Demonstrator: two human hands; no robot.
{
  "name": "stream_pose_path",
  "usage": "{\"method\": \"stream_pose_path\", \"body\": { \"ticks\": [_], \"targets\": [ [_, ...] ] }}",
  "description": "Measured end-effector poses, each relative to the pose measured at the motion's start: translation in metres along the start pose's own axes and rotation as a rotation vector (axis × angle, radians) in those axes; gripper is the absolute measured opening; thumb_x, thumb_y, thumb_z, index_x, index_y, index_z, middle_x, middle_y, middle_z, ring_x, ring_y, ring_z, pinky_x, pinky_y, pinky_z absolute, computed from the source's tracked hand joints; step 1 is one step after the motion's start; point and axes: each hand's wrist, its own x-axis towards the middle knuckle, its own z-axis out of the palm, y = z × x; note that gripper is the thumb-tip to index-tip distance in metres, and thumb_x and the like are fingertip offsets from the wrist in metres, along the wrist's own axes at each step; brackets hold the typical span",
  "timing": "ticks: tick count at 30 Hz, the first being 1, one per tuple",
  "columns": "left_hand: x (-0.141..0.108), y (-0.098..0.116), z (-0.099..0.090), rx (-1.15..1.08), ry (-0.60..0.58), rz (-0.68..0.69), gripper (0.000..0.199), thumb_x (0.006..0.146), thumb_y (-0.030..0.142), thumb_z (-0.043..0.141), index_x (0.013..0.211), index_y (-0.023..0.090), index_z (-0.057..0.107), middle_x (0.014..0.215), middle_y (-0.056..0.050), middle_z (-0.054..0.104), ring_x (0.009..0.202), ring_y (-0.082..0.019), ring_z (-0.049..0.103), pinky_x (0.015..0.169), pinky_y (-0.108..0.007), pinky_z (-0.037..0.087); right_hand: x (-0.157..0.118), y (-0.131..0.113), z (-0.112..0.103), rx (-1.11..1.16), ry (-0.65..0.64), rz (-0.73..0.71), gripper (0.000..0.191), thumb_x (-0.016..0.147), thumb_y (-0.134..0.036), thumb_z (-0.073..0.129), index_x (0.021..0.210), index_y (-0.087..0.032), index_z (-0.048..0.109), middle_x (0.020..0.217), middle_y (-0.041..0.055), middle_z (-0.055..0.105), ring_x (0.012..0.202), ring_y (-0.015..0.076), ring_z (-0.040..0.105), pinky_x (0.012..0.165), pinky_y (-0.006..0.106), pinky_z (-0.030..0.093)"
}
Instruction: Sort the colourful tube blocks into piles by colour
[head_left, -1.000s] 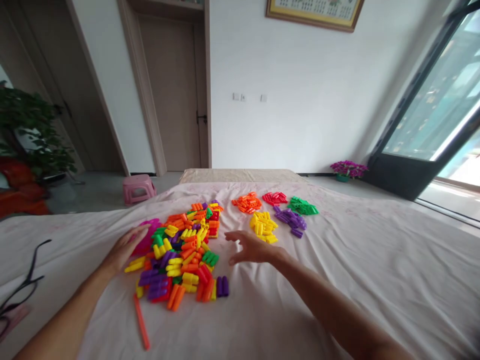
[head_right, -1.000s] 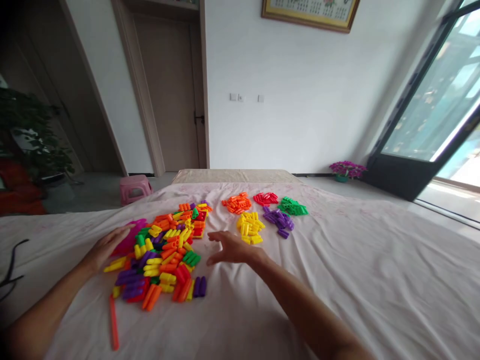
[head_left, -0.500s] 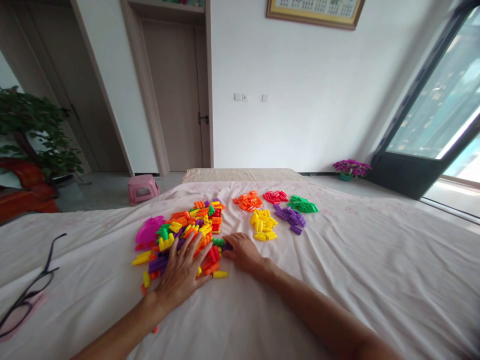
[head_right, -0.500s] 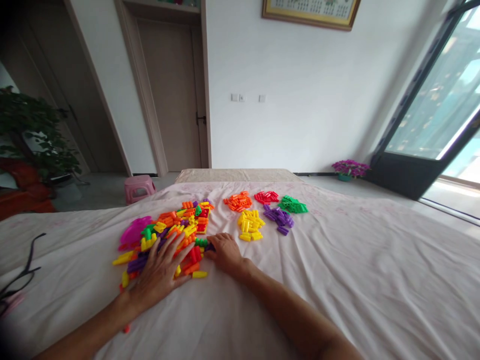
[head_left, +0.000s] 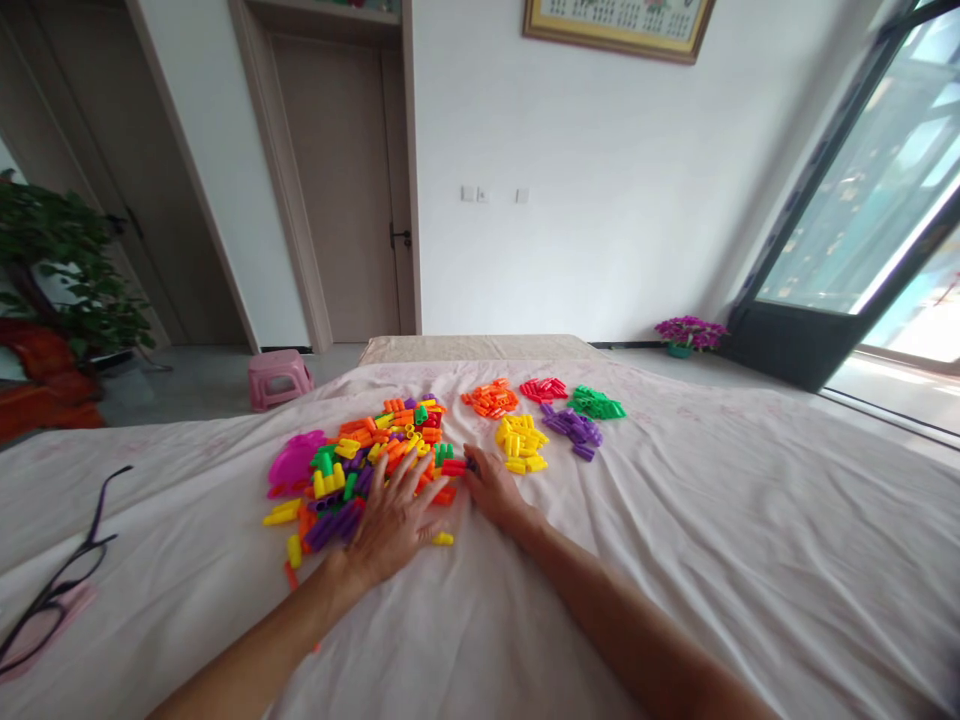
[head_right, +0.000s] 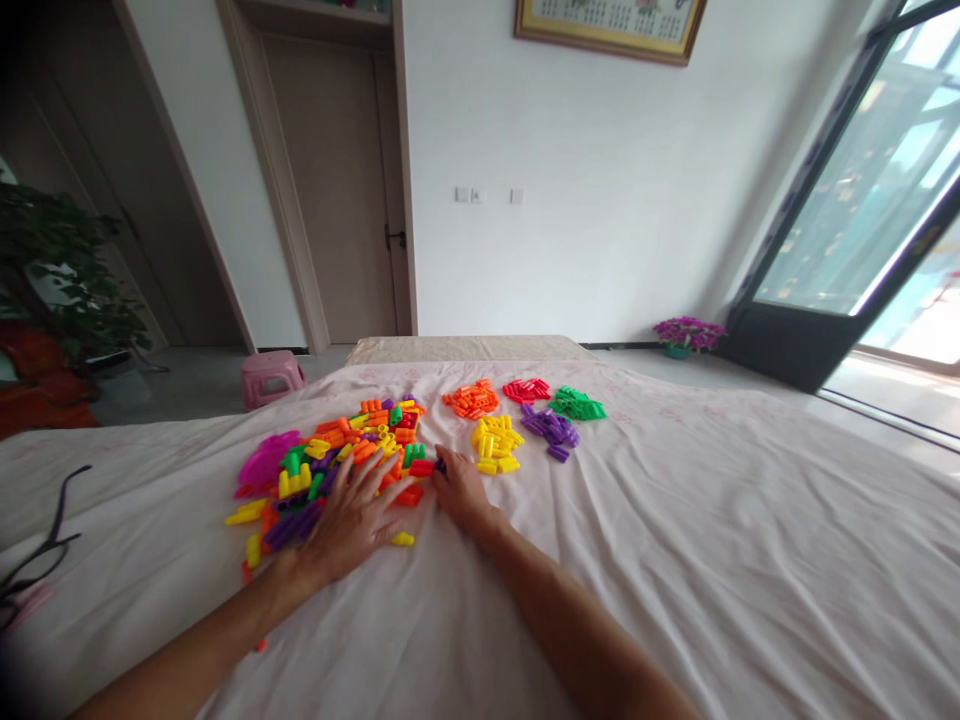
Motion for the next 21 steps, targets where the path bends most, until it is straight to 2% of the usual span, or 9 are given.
{"method": "stream_pose_path", "body": {
  "ticks": [3, 6, 9, 12, 15, 17, 21],
  "targets": [
    [-0.007, 0.006, 0.002, -0.004, -0.026, 0.050, 0.056, 0.083, 0.055, 0.059, 0.135, 0.032, 0.058, 0.155, -0.010, 0.041, 0.142, -0.035, 0.035, 0.117, -0.063, 0.018, 0.000, 0.000, 0.000, 0.020, -0.021, -0.023, 0.041, 0.082, -0.017, 0.057, 0.123, -0.019, 0.063, 0.111, 0.0073, 0.070, 0.099, 0.0211, 0.061, 0.092, 0.031, 0.044],
    [-0.002, 0.001, 0.007, 0.024, -0.014, -0.002, 0.042, 0.086, 0.036, 0.062, 0.128, 0.033, 0.063, 0.147, -0.009, 0.052, 0.139, -0.033, 0.040, 0.117, -0.063, 0.015, 0.000, -0.002, -0.002, 0.036, -0.056, -0.026, 0.042, 0.078, -0.017, 0.060, 0.119, -0.019, 0.067, 0.109, 0.0063, 0.071, 0.097, 0.0213, 0.062, 0.092, 0.032, 0.045],
    [0.009, -0.015, 0.002, 0.007, -0.010, -0.033, 0.034, 0.085, 0.027, 0.062, 0.117, 0.033, 0.070, 0.138, -0.008, 0.060, 0.136, -0.032, 0.044, 0.115, -0.062, 0.020, -0.001, -0.005, -0.005, 0.072, -0.073, -0.005, 0.044, 0.076, -0.015, 0.060, 0.119, -0.019, 0.067, 0.105, 0.0055, 0.072, 0.095, 0.0213, 0.062, 0.089, 0.031, 0.046],
    [0.015, -0.044, -0.013, -0.035, 0.017, -0.079, 0.028, 0.089, 0.036, 0.056, 0.111, 0.030, 0.073, 0.134, -0.007, 0.063, 0.134, -0.031, 0.045, 0.113, -0.056, 0.027, -0.002, -0.008, -0.008, 0.136, -0.079, -0.006, 0.037, 0.082, -0.019, 0.058, 0.118, -0.021, 0.069, 0.105, 0.0044, 0.072, 0.094, 0.0206, 0.063, 0.088, 0.031, 0.047],
    [0.006, -0.088, -0.028, -0.052, 0.069, -0.286, 0.036, 0.094, 0.040, 0.045, 0.112, 0.024, 0.072, 0.130, -0.009, 0.066, 0.132, -0.028, 0.048, 0.110, -0.046, 0.034, -0.003, -0.006, -0.007, 0.174, -0.032, 0.035, 0.032, 0.090, -0.029, 0.053, 0.116, -0.021, 0.069, 0.107, 0.0044, 0.071, 0.097, 0.0203, 0.063, 0.089, 0.030, 0.047],
    [-0.011, -0.122, -0.031, -0.045, 0.125, -0.506, 0.042, 0.095, 0.041, 0.039, 0.111, 0.018, 0.071, 0.125, -0.011, 0.067, 0.124, -0.026, 0.055, 0.106, -0.041, 0.038, -0.003, -0.002, -0.004, 0.189, 0.006, 0.070, 0.032, 0.093, -0.033, 0.048, 0.115, -0.021, 0.069, 0.105, 0.0047, 0.072, 0.096, 0.0197, 0.064, 0.088, 0.030, 0.048],
    [-0.057, -0.177, -0.016, -0.075, 0.183, -0.983, 0.051, 0.094, 0.047, 0.035, 0.122, 0.016, 0.065, 0.125, -0.014, 0.066, 0.113, -0.028, 0.061, 0.096, -0.037, 0.045, 0.007, 0.006, 0.001, 0.214, 0.056, 0.157, 0.034, 0.093, -0.033, 0.048, 0.115, -0.020, 0.069, 0.098, 0.0046, 0.073, 0.090, 0.0191, 0.066, 0.081, 0.028, 0.049]
  ]
}}
